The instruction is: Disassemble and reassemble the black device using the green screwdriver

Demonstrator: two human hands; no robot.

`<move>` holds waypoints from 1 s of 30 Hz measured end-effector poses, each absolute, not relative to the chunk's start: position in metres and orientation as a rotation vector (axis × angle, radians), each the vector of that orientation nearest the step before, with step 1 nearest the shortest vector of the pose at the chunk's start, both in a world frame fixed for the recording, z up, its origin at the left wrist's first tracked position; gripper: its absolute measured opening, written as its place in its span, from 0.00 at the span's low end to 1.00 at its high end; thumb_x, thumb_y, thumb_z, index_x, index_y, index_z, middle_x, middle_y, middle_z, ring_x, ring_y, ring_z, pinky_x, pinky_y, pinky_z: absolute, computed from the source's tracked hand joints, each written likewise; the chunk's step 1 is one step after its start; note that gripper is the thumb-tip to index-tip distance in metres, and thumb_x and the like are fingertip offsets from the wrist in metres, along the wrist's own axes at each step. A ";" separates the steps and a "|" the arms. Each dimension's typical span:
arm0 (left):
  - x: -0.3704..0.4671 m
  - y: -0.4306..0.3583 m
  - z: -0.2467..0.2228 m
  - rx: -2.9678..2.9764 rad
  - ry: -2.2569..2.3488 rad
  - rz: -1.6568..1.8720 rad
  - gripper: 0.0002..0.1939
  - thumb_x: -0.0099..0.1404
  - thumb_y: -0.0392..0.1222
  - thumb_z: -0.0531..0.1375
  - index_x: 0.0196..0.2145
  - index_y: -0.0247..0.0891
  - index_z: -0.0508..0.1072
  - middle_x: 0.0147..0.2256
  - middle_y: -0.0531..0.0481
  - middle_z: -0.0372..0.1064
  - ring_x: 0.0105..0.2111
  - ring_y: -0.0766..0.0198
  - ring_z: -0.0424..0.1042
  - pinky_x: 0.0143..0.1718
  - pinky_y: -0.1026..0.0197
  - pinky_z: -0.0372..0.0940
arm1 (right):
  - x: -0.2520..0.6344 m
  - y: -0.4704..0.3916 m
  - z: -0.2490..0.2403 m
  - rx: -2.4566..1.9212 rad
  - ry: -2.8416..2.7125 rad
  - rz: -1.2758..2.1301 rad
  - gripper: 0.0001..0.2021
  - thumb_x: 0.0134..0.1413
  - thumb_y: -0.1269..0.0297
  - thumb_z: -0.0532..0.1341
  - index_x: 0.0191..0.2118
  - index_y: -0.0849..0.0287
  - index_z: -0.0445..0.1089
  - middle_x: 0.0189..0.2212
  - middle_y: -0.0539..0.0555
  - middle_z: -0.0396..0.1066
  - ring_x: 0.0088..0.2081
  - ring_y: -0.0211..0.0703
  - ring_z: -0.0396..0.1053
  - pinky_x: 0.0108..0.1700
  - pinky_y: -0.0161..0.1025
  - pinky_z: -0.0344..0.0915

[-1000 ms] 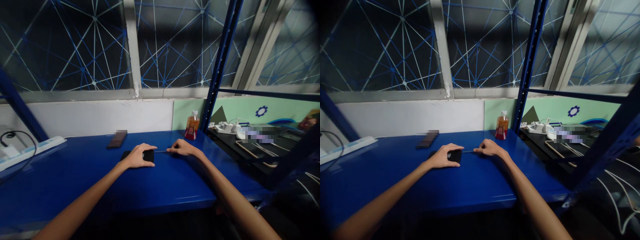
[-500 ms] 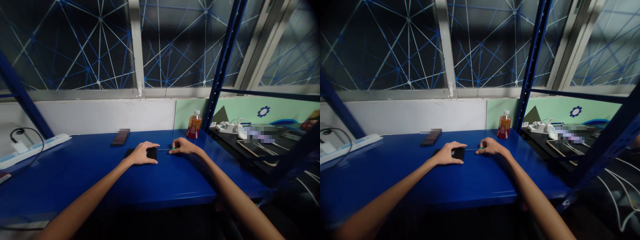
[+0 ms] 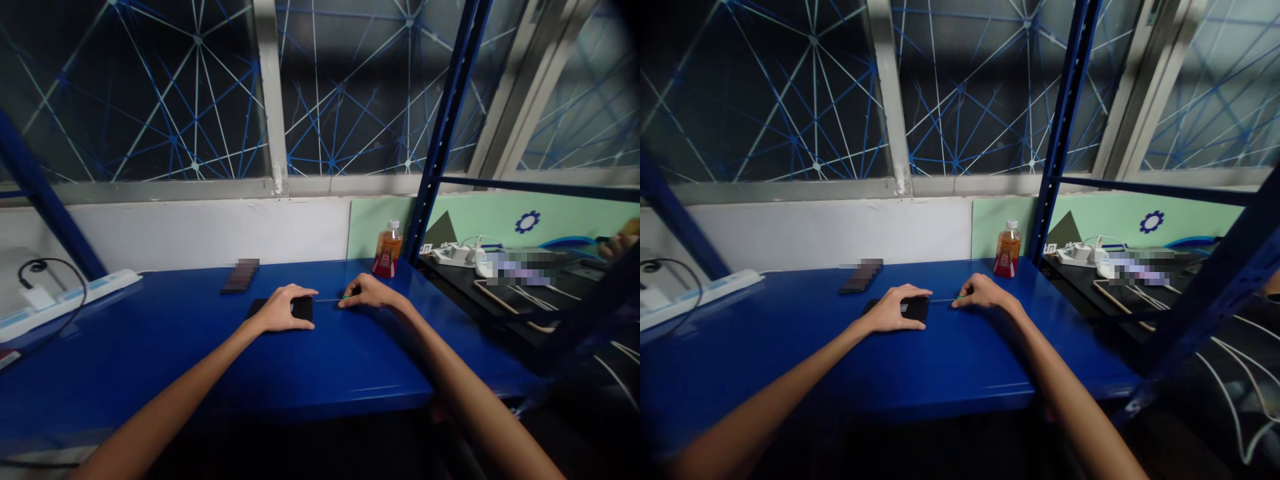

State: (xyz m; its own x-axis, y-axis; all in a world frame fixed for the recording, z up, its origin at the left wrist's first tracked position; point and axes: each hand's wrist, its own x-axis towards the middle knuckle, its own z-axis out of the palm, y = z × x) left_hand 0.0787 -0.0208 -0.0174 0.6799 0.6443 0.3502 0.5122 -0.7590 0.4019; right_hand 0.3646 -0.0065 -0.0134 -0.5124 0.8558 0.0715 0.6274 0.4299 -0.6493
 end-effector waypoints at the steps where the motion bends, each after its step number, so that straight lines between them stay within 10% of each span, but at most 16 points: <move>1: 0.079 -0.021 -0.017 2.620 0.927 0.696 0.35 0.48 0.56 0.69 0.54 0.47 0.70 0.49 0.45 0.71 0.49 0.50 0.69 0.50 0.48 0.63 | 0.365 -0.007 -0.014 -1.249 -2.293 0.794 0.21 0.43 0.46 0.67 0.25 0.63 0.74 0.18 0.48 0.64 0.21 0.33 0.56 0.24 0.33 0.53; 10: 0.079 -0.020 -0.017 2.618 0.937 0.689 0.35 0.49 0.57 0.68 0.54 0.47 0.70 0.49 0.45 0.71 0.49 0.49 0.69 0.49 0.48 0.64 | 0.359 -0.012 -0.018 -1.282 -2.212 0.992 0.21 0.39 0.50 0.70 0.33 0.59 0.65 0.21 0.48 0.69 0.19 0.35 0.63 0.21 0.32 0.57; 16: 0.080 -0.020 -0.017 2.603 0.926 0.699 0.35 0.48 0.56 0.69 0.53 0.48 0.70 0.49 0.46 0.72 0.48 0.50 0.69 0.49 0.48 0.63 | 0.358 -0.012 -0.014 -1.247 -2.230 0.743 0.17 0.54 0.50 0.60 0.31 0.62 0.70 0.22 0.51 0.70 0.22 0.35 0.63 0.24 0.32 0.55; 30: 0.081 -0.022 -0.015 2.611 0.939 0.683 0.35 0.48 0.56 0.69 0.54 0.48 0.70 0.49 0.46 0.72 0.50 0.49 0.68 0.51 0.48 0.62 | 0.359 -0.010 -0.015 -1.349 -2.336 0.615 0.22 0.42 0.42 0.66 0.27 0.60 0.72 0.19 0.49 0.69 0.20 0.36 0.63 0.24 0.34 0.54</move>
State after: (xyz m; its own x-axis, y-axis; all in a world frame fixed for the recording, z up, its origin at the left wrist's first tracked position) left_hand 0.0809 -0.0220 -0.0150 0.6762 0.6556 0.3360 0.5215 -0.7482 0.4102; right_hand 0.3594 -0.0099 -0.0152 -0.4718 0.8760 0.0998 0.7134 0.4458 -0.5406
